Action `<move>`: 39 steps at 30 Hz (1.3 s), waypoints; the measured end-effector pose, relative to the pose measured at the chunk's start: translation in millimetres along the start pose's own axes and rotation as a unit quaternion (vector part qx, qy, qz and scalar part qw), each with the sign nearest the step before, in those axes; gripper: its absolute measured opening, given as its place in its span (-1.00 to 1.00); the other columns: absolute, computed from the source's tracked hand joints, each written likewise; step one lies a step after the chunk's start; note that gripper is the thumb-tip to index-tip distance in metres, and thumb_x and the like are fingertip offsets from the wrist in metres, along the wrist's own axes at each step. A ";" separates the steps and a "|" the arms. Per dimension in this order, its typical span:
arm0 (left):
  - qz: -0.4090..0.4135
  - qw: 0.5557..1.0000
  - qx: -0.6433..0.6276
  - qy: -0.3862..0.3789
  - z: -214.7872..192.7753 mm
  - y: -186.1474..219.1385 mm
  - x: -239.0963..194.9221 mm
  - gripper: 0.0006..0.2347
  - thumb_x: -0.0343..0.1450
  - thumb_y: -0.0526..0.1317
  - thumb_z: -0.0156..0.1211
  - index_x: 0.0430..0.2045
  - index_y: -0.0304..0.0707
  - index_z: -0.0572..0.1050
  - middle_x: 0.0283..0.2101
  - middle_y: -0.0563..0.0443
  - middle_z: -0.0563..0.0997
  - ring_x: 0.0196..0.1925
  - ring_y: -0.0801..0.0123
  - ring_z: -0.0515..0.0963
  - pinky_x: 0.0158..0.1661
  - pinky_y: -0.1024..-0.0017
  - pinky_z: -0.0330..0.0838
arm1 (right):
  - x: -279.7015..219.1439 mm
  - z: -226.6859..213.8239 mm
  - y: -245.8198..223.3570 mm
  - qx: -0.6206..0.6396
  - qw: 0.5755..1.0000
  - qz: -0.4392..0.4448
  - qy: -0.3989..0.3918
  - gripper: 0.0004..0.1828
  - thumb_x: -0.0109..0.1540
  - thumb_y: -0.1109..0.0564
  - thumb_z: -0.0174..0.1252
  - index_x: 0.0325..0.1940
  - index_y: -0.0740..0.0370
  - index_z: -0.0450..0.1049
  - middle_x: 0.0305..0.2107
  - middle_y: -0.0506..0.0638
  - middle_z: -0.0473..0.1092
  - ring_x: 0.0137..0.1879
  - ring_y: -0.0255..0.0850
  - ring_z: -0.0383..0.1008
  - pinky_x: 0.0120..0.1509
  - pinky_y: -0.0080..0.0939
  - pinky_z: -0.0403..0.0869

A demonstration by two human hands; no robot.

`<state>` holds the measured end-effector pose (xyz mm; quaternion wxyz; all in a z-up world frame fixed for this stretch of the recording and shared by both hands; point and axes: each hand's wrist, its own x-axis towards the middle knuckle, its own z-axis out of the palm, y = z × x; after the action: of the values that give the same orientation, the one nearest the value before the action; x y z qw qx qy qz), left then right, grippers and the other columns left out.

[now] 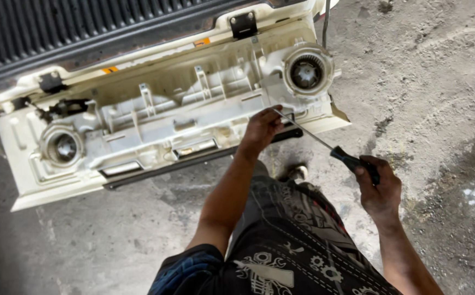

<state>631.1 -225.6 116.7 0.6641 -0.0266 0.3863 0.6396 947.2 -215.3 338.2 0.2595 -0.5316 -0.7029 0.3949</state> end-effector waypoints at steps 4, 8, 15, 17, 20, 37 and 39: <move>0.001 0.998 -0.059 -0.029 6.3 -56.9 -10.8 -0.87 0.61 -0.24 0.13 -0.24 -0.34 0.49 -0.39 0.05 0.50 -0.44 0.45 0.44 -0.40 0.40 0.43 | -38.2 -33.1 34.2 -0.002 0.999 0.041 0.014 -0.71 0.39 0.14 0.19 0.16 0.31 0.49 -0.42 -0.03 0.46 -0.37 -0.36 0.37 -0.29 -0.38 0.35; -0.029 0.999 -0.023 0.015 9.9 -82.9 -18.5 -0.87 0.54 -0.24 0.11 -0.22 -0.31 0.57 -0.39 0.08 0.54 -0.45 0.50 0.47 -0.39 0.45 0.44 | -46.5 -50.4 64.0 -0.026 0.999 0.026 0.004 -0.70 0.37 0.13 0.20 0.15 0.30 0.50 -0.51 -0.05 0.44 -0.48 -0.38 0.32 -0.46 -0.36 0.26; -0.048 0.997 -0.019 0.061 11.6 -75.2 -26.2 -0.87 0.53 -0.20 0.17 -0.32 -0.27 0.54 -0.44 0.09 0.54 -0.51 0.48 0.47 -0.45 0.44 0.46 | -56.6 -53.3 89.7 0.013 0.999 0.006 -0.031 -0.70 0.34 0.16 0.17 0.14 0.30 0.47 -0.54 -0.08 0.46 -0.54 -0.42 0.35 -0.56 -0.41 0.25; -0.052 0.995 -0.027 0.076 13.0 -73.8 -23.2 -0.86 0.54 -0.18 0.16 -0.35 -0.25 0.53 -0.46 0.09 0.53 -0.52 0.49 0.45 -0.45 0.45 0.46 | -58.0 -53.6 91.2 0.020 0.999 -0.002 -0.034 -0.69 0.35 0.18 0.17 0.16 0.31 0.46 -0.50 -0.07 0.47 -0.50 -0.42 0.35 -0.50 -0.41 0.27; -0.068 0.994 -0.031 0.085 16.3 -75.7 -13.8 -0.85 0.54 -0.19 0.14 -0.37 -0.26 0.52 -0.49 0.09 0.51 -0.56 0.50 0.42 -0.49 0.47 0.42 | -55.5 -55.1 96.0 0.038 0.998 -0.044 -0.035 -0.70 0.36 0.20 0.17 0.17 0.30 0.45 -0.44 -0.08 0.48 -0.44 -0.44 0.39 -0.45 -0.41 0.32; -0.141 0.989 -0.043 -0.003 39.4 -11.7 91.4 -0.84 0.58 -0.18 0.09 -0.17 -0.31 0.48 -0.38 0.08 0.51 -0.42 0.48 0.52 -0.18 0.37 0.60 | 73.8 -30.5 34.8 0.074 0.975 0.208 -0.017 -0.69 0.44 0.09 0.07 0.14 0.39 0.43 -0.47 0.01 0.41 -0.49 -0.38 0.34 -0.46 -0.36 0.35; -0.137 0.990 0.024 -0.026 29.1 2.0 91.5 -0.83 0.58 -0.17 0.10 -0.10 -0.30 0.49 -0.35 0.08 0.53 -0.34 0.47 0.57 -0.08 0.37 0.61 | 90.3 -30.7 30.6 0.105 0.939 0.326 -0.012 -0.67 0.46 0.04 0.05 0.11 0.40 0.47 -0.51 0.04 0.38 -0.54 -0.34 0.30 -0.52 -0.30 0.31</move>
<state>632.6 -134.0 88.0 0.7554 -0.0470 0.3768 0.5340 960.7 -117.1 324.8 0.1618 -0.6967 -0.4488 0.5357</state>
